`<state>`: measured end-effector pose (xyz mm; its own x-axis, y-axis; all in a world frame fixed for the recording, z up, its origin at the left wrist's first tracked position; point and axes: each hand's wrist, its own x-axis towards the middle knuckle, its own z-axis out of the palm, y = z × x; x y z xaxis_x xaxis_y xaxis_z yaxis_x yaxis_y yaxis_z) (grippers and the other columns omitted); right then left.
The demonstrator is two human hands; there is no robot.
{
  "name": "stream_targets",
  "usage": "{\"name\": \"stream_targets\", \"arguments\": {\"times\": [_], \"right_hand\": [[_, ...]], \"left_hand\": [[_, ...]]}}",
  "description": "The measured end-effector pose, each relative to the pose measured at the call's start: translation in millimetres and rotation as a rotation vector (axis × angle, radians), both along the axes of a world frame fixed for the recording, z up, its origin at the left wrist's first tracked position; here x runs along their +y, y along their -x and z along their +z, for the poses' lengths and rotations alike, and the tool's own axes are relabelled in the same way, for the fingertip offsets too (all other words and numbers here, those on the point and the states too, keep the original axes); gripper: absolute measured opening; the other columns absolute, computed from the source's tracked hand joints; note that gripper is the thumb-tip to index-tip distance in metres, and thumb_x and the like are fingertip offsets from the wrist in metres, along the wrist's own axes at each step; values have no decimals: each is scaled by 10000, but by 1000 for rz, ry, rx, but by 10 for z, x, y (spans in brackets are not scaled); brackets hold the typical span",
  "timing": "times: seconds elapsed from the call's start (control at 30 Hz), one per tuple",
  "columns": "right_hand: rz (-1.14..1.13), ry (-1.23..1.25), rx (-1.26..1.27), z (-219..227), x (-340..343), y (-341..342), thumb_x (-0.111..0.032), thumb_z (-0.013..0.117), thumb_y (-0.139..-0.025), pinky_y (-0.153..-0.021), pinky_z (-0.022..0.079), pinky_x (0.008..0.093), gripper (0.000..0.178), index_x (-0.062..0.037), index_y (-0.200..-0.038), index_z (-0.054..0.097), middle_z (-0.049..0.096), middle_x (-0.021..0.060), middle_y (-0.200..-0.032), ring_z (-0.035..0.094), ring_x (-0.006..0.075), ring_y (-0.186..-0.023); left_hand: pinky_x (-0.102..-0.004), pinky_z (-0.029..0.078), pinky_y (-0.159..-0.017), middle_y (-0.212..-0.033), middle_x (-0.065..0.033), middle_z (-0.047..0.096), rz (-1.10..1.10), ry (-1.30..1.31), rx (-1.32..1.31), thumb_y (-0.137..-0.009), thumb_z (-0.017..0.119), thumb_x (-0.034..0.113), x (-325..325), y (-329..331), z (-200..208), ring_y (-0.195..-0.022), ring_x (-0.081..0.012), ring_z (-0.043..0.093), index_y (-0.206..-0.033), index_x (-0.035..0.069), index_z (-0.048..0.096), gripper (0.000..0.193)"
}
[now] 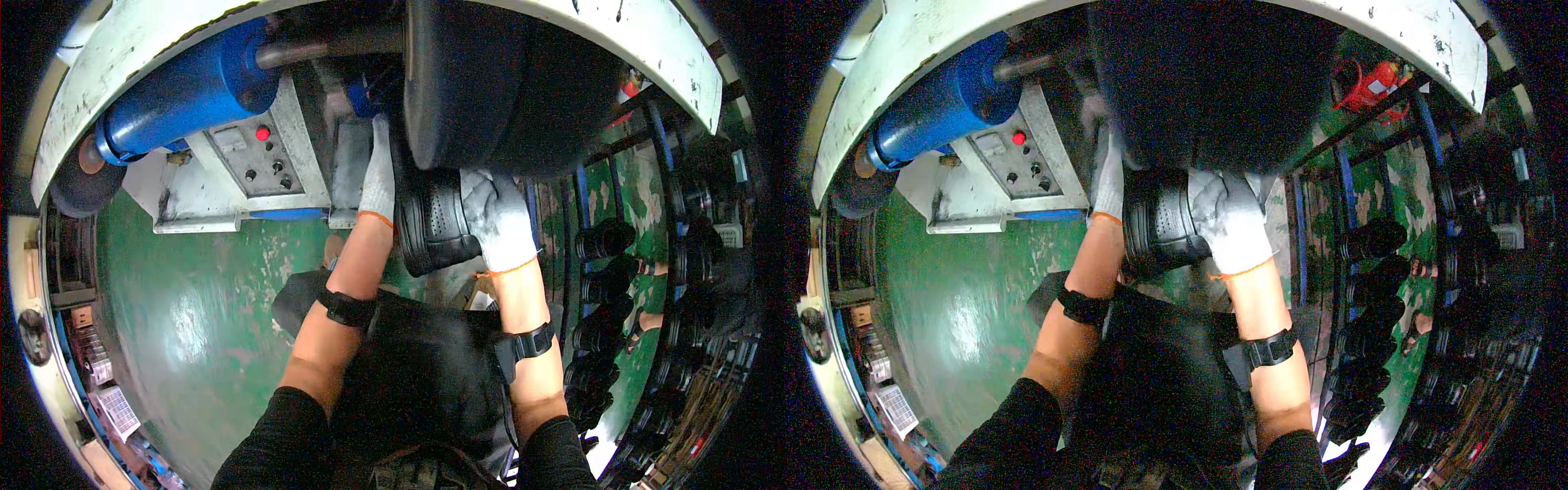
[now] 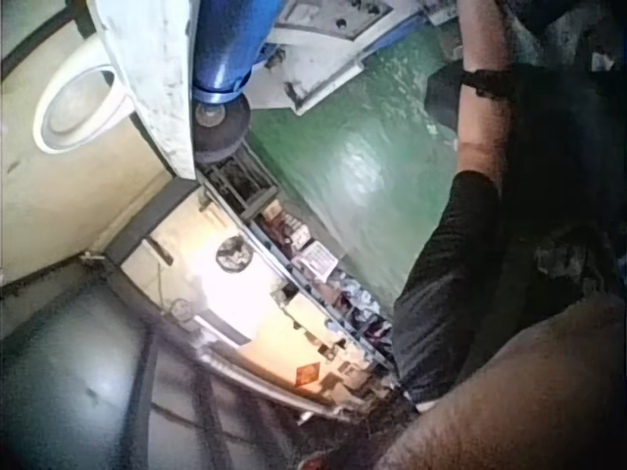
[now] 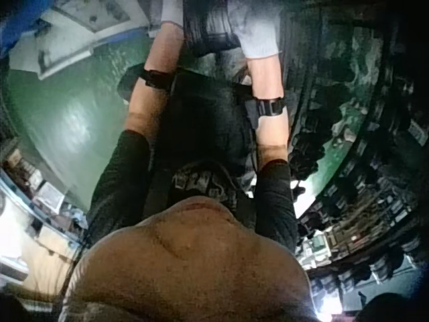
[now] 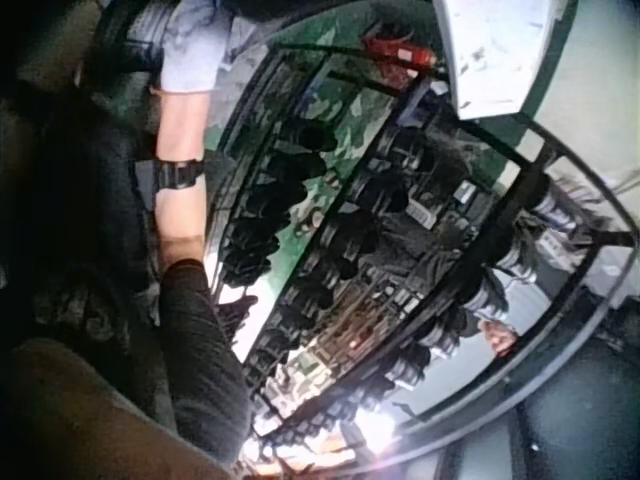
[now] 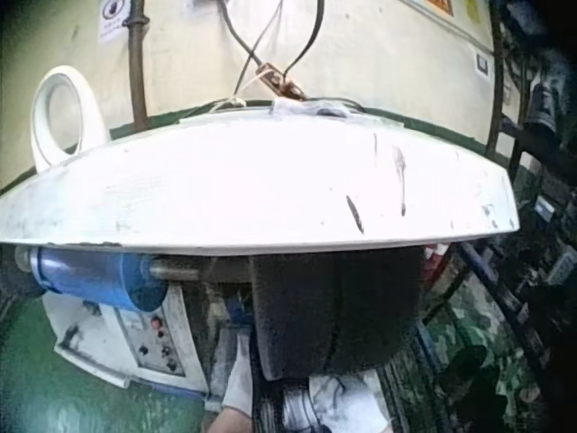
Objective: Polishing black shoes using a rotating brush machine.
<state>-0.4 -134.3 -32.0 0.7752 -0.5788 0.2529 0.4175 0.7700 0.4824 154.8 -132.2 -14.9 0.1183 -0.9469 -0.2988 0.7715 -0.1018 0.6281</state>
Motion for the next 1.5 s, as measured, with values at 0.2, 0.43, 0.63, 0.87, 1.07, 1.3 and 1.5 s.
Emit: {"name": "stream_targets", "arguments": {"times": [0.2, 0.43, 0.63, 0.87, 1.07, 1.3, 1.5], "right_hand": [[57, -137, -250, -7, -38, -1, -239, 527, -816, -838, 445, 366, 381, -16, -1125, 520, 568, 127, -1103, 553, 210, -978], [320, -708, -971, 61, -34, -22, -247, 542, -792, -812, 447, 401, 351, -35, -1072, 553, 589, 141, -1035, 557, 269, -937], [543, -1209, -1571, 124, 55, -8, -254, 555, -771, -790, 448, 430, 327, -52, -1026, 581, 607, 152, -977, 561, 320, -902], [766, -1445, -1884, 334, 110, -19, -199, 563, -725, -738, 458, 441, 247, -52, -919, 610, 623, 170, -875, 574, 359, -824], [617, -1454, -1590, 354, 132, 82, -134, 559, -671, -644, 467, 413, 234, -23, -874, 595, 605, 174, -834, 578, 329, -753], [584, -1864, -2503, 260, 120, -43, -82, 465, -807, -759, 468, 413, 236, -12, -1004, 573, 595, 175, -984, 575, 321, -878], [856, -1644, -2277, -244, -105, 146, -50, 417, -851, -956, 384, 371, 330, -11, -1167, 504, 526, 181, -1178, 493, 305, -1091]], "left_hand": [[-345, 381, -962, -1215, -124, 512, 44, -52, 83, -891, 398, 522, -45, -88, 6, -1087, -256, 504, -1245, 27, 449, 610], [-359, 384, -963, -1218, -128, 511, 102, -76, 150, -900, 396, 499, -14, -110, 51, -1098, -262, 502, -1234, 33, 458, 576], [-437, 390, -973, -1249, -158, 482, -45, 49, 227, -915, 399, 454, 170, 69, 151, -1115, -323, 490, -1258, 54, 419, 527], [-420, 368, -989, -1282, -132, 458, -93, 56, 126, -902, 400, 496, 84, 55, 96, -1125, -308, 480, -1269, 49, 410, 579], [-311, 362, -956, -1268, -85, 480, -83, -169, 49, -878, 372, 578, -72, 57, -104, -1124, -226, 473, -1292, 31, 414, 688], [-297, 351, -957, -1288, -82, 464, -131, -149, -326, -873, 369, 590, -7, -219, -145, -1172, -230, 428, -1302, 8, 398, 724], [-310, 332, -986, -1292, -100, 456, -211, -102, -219, -884, 378, 560, 103, -119, 79, -1190, -242, 412, -1302, 14, 397, 688]]}}
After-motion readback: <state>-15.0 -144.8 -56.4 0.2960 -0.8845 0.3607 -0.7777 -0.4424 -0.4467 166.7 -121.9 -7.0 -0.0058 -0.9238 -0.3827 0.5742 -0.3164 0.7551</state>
